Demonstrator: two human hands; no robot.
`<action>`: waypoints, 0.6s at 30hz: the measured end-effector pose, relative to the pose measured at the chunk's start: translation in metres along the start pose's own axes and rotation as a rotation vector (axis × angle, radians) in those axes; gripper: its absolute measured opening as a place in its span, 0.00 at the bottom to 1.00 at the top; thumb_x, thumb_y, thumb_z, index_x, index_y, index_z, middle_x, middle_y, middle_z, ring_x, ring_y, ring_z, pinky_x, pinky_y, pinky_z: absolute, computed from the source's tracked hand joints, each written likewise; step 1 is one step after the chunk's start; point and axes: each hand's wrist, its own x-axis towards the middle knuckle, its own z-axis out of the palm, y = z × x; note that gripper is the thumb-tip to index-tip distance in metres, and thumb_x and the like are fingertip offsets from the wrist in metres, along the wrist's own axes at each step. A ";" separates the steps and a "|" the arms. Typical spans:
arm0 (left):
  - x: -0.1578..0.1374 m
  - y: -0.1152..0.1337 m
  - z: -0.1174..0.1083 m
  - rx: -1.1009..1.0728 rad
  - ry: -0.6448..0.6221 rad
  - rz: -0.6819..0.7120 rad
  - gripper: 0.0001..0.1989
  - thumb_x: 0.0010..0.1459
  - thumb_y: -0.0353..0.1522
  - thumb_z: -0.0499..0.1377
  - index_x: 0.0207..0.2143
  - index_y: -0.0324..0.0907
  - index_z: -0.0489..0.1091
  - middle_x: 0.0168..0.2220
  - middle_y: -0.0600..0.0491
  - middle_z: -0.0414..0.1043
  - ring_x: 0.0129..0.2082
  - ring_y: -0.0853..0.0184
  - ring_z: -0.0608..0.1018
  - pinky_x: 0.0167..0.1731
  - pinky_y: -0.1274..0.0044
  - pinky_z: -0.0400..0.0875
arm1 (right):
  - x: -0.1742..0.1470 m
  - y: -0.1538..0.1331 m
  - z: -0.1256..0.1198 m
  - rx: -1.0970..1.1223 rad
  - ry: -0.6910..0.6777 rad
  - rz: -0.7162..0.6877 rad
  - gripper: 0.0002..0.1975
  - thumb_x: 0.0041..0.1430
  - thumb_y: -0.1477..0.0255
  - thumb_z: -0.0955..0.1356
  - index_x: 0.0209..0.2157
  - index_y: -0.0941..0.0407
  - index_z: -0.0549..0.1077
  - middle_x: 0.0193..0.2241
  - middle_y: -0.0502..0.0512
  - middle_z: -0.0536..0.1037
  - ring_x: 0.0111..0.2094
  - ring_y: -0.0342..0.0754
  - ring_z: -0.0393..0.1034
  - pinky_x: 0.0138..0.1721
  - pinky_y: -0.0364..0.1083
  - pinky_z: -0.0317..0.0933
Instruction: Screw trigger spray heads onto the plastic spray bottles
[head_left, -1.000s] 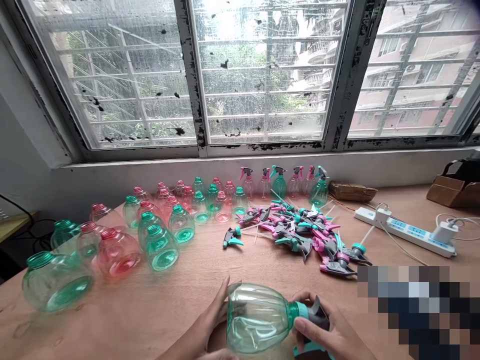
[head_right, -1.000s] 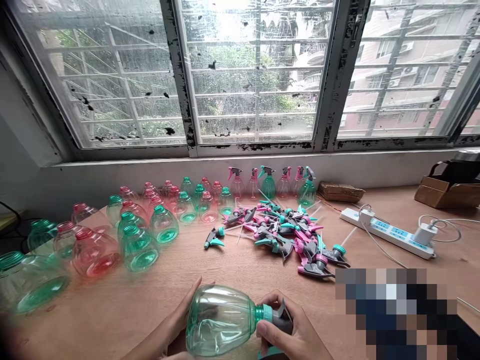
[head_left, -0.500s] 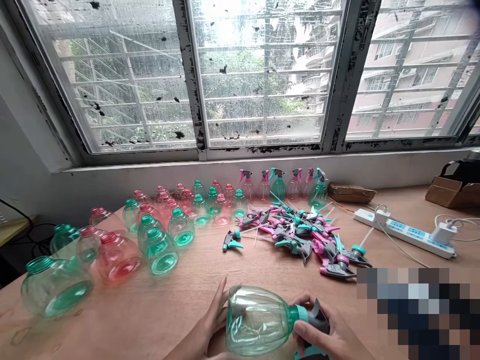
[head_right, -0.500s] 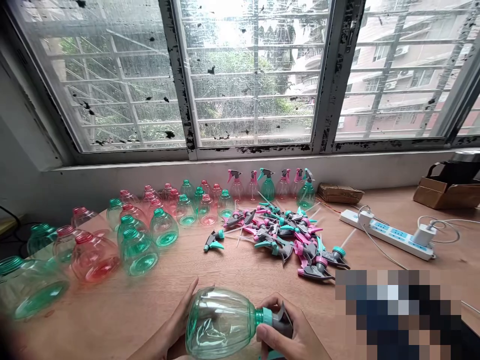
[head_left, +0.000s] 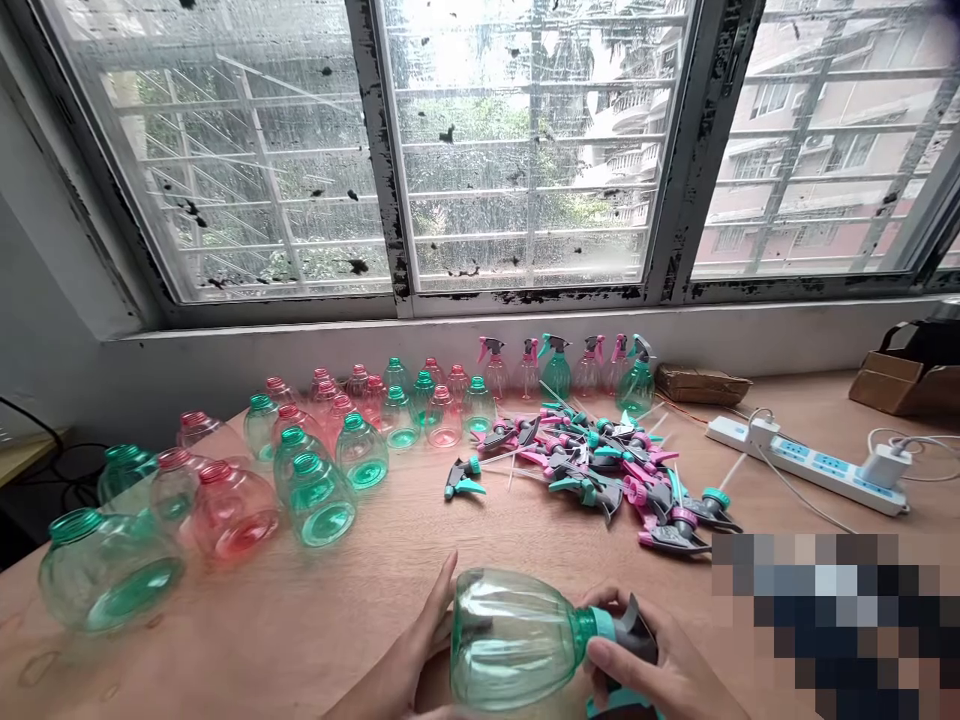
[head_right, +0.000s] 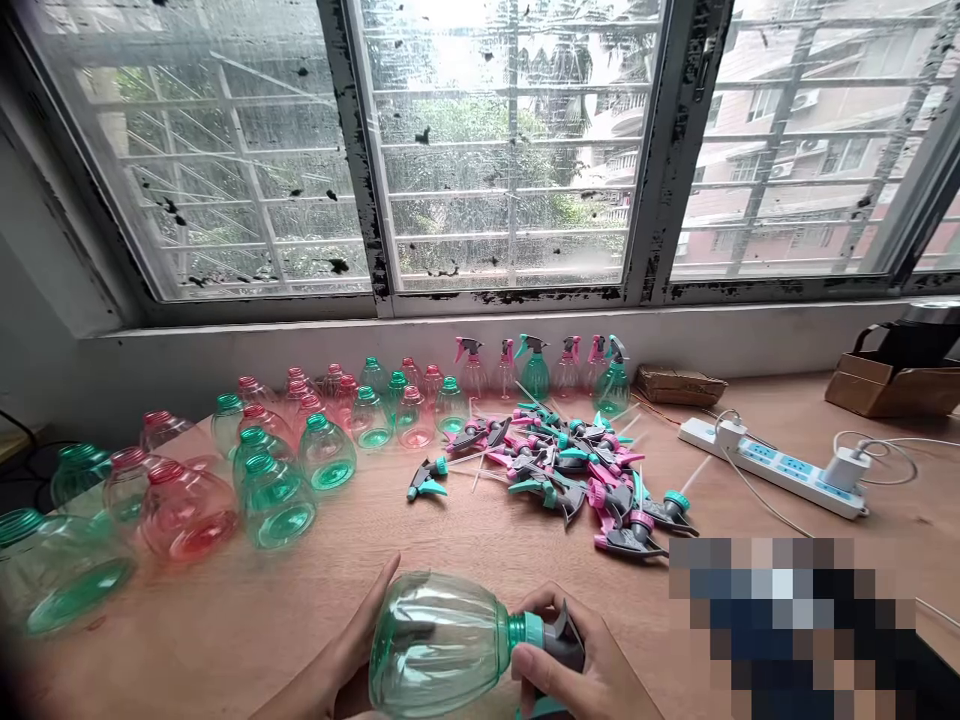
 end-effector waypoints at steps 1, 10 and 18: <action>0.000 0.001 0.000 0.005 -0.003 -0.004 0.51 0.61 0.44 0.63 0.70 0.61 0.26 0.74 0.53 0.46 0.70 0.51 0.57 0.69 0.58 0.46 | 0.000 0.000 0.000 -0.003 -0.004 -0.003 0.21 0.54 0.56 0.75 0.39 0.58 0.72 0.23 0.49 0.78 0.24 0.46 0.74 0.27 0.43 0.62; 0.000 0.008 0.004 0.077 0.044 -0.036 0.43 0.66 0.45 0.57 0.71 0.58 0.31 0.73 0.50 0.49 0.68 0.53 0.62 0.69 0.62 0.48 | -0.001 -0.001 -0.001 -0.020 -0.011 -0.014 0.21 0.55 0.55 0.75 0.38 0.57 0.73 0.23 0.49 0.79 0.24 0.48 0.75 0.27 0.44 0.63; 0.000 0.014 0.002 0.073 -0.005 -0.021 0.47 0.63 0.47 0.60 0.71 0.57 0.29 0.75 0.51 0.38 0.73 0.52 0.48 0.69 0.59 0.38 | 0.000 0.000 0.001 -0.023 0.010 -0.011 0.22 0.53 0.54 0.75 0.38 0.57 0.73 0.23 0.50 0.79 0.23 0.49 0.76 0.26 0.45 0.65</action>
